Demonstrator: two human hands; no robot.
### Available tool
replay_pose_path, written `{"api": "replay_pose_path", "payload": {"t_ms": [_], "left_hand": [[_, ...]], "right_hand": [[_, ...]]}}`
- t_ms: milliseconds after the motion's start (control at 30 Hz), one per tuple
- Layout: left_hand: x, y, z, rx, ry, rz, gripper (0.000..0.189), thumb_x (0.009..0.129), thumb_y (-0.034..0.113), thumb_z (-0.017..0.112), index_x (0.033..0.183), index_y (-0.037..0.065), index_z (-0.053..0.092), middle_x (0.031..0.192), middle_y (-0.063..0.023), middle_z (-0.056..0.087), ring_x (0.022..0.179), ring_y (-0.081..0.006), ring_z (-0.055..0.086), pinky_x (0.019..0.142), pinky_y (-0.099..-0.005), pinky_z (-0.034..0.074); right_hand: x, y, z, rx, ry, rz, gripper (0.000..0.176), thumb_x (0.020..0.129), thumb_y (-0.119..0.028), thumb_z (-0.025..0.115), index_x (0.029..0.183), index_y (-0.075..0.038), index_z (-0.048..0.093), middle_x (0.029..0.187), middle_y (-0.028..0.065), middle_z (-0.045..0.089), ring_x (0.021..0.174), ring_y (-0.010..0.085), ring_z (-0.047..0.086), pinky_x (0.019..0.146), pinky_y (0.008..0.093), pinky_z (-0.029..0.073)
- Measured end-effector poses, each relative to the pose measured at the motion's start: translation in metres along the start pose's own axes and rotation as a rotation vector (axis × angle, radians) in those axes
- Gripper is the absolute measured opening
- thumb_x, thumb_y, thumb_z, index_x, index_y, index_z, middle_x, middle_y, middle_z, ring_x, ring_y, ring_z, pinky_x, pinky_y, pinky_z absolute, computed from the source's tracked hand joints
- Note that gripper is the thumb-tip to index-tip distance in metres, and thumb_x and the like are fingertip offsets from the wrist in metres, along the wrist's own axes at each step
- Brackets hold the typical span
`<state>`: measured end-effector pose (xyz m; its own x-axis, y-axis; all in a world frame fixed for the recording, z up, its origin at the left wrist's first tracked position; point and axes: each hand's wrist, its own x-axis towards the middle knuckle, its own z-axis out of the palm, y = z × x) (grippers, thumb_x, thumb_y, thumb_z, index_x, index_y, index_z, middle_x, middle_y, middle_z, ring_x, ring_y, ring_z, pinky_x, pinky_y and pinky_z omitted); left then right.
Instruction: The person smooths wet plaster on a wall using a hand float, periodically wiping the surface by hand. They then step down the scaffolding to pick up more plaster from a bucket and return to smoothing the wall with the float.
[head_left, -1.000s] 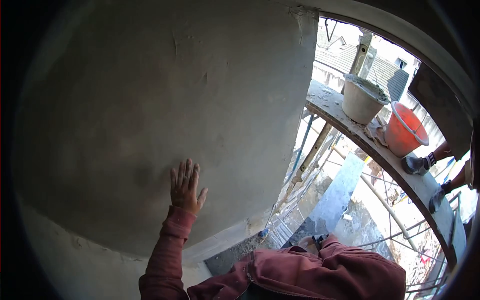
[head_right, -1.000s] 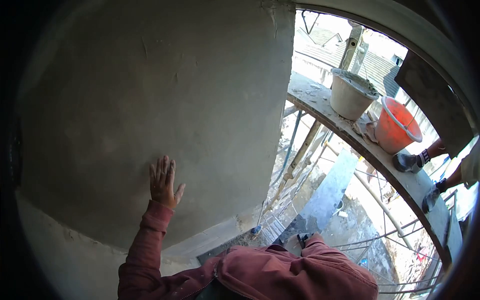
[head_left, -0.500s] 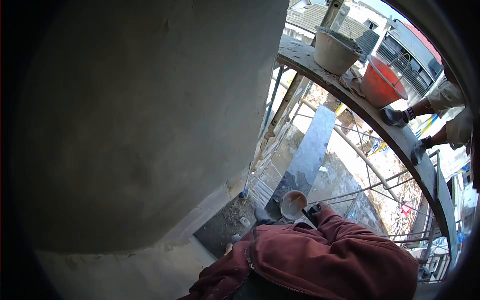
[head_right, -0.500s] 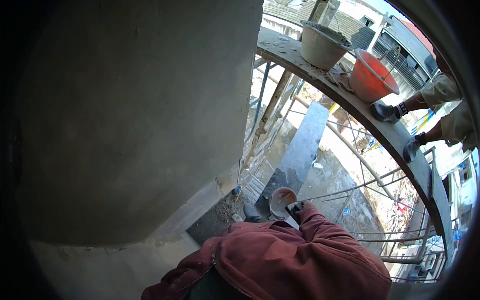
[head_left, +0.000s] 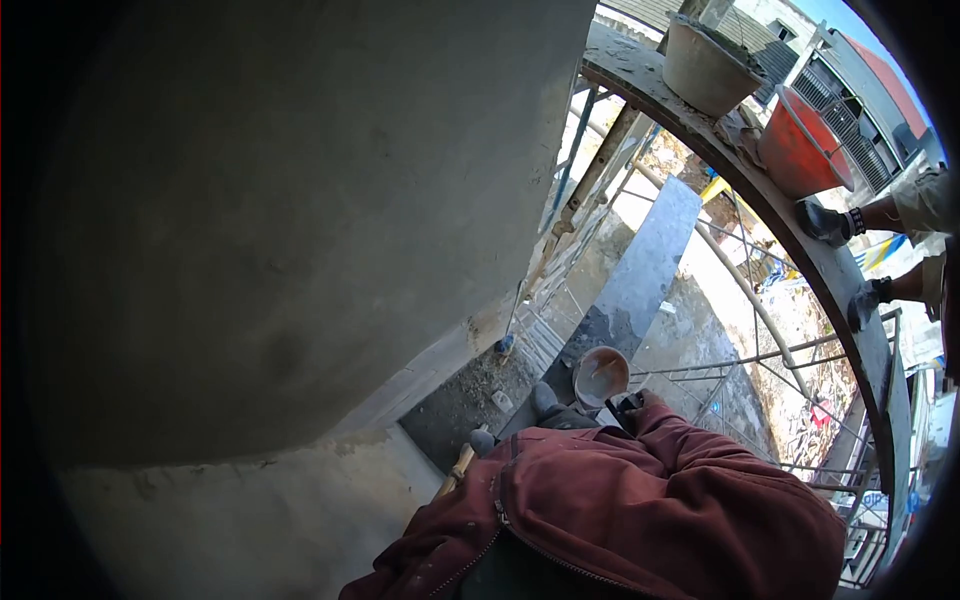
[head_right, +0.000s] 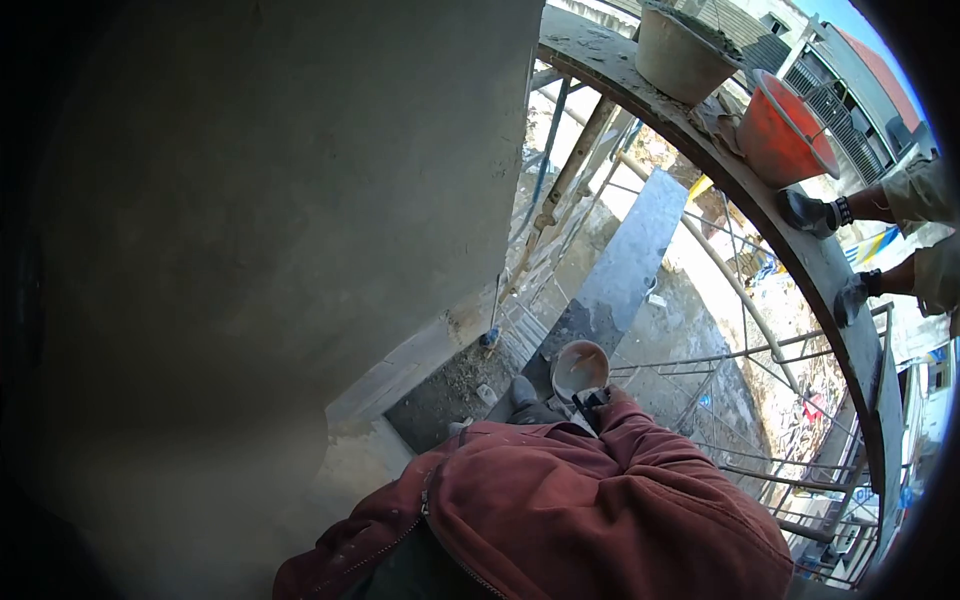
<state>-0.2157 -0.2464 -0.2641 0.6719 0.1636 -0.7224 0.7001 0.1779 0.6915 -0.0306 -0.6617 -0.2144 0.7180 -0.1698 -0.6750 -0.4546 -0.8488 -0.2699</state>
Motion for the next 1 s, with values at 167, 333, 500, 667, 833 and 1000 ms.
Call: {"api": "replay_pose_path", "payload": {"t_ms": [167,333,500,667,833,1000], "left_hand": [[0.039,0.070,0.017,-0.171,0.149,-0.117,0.085,0.085,0.018,0.067,0.150,0.013,0.013,0.146,-0.0175,0.033,0.123,-0.0279,0.043,0.099,-0.0429,0.039],[0.052,0.089,-0.007,-0.363,0.268,-0.243,0.085,0.085,0.016,0.068,0.151,0.015,0.013,0.144,-0.0174,0.036,0.120,-0.0266,0.047,0.096,-0.0416,0.043],[0.155,0.204,-0.008,-0.682,0.118,0.013,0.080,0.093,0.050,0.047,0.151,0.012,0.008,0.156,-0.0136,0.012,0.143,-0.0312,0.016,0.113,-0.0476,0.019],[0.215,0.287,0.007,-1.463,0.144,0.160,0.095,0.088,0.066,0.041,0.150,0.005,0.002,0.157,-0.0140,0.005,0.144,-0.0301,0.011,0.117,-0.0460,0.013],[0.235,0.298,0.011,-1.726,0.198,0.248,0.101,0.086,0.070,0.039,0.148,0.000,0.002,0.157,-0.0143,0.005,0.145,-0.0295,0.009,0.117,-0.0452,0.012],[0.206,0.238,0.018,-1.562,0.212,0.203,0.095,0.088,0.069,0.034,0.149,0.001,0.005,0.157,-0.0147,0.007,0.145,-0.0298,0.009,0.118,-0.0450,0.012]], "right_hand": [[0.021,-0.027,-0.027,0.047,0.001,-0.034,0.055,0.071,-0.019,0.078,0.118,-0.003,0.055,0.109,0.0174,0.066,0.102,0.0290,0.064,0.090,0.0371,0.049],[0.056,-0.025,-0.038,0.146,0.017,-0.172,0.048,0.074,-0.011,0.076,0.116,-0.002,0.056,0.107,0.0163,0.066,0.101,0.0274,0.064,0.089,0.0363,0.048],[0.074,0.005,-0.051,0.129,-0.061,-0.162,0.052,0.071,-0.018,0.079,0.116,-0.004,0.057,0.106,0.0182,0.066,0.101,0.0317,0.063,0.088,0.0386,0.048],[0.078,0.049,-0.082,0.010,0.041,-0.077,0.047,0.072,-0.015,0.078,0.112,-0.002,0.057,0.100,0.0153,0.067,0.092,0.0266,0.065,0.082,0.0369,0.050],[0.087,0.094,-0.110,0.109,0.072,-0.030,0.048,0.072,-0.013,0.079,0.113,0.000,0.056,0.098,0.0147,0.066,0.088,0.0238,0.063,0.079,0.0359,0.050],[0.101,0.095,-0.106,0.054,0.027,0.023,0.048,0.073,-0.011,0.078,0.114,0.000,0.055,0.098,0.0151,0.066,0.088,0.0236,0.063,0.078,0.0361,0.050]]}}
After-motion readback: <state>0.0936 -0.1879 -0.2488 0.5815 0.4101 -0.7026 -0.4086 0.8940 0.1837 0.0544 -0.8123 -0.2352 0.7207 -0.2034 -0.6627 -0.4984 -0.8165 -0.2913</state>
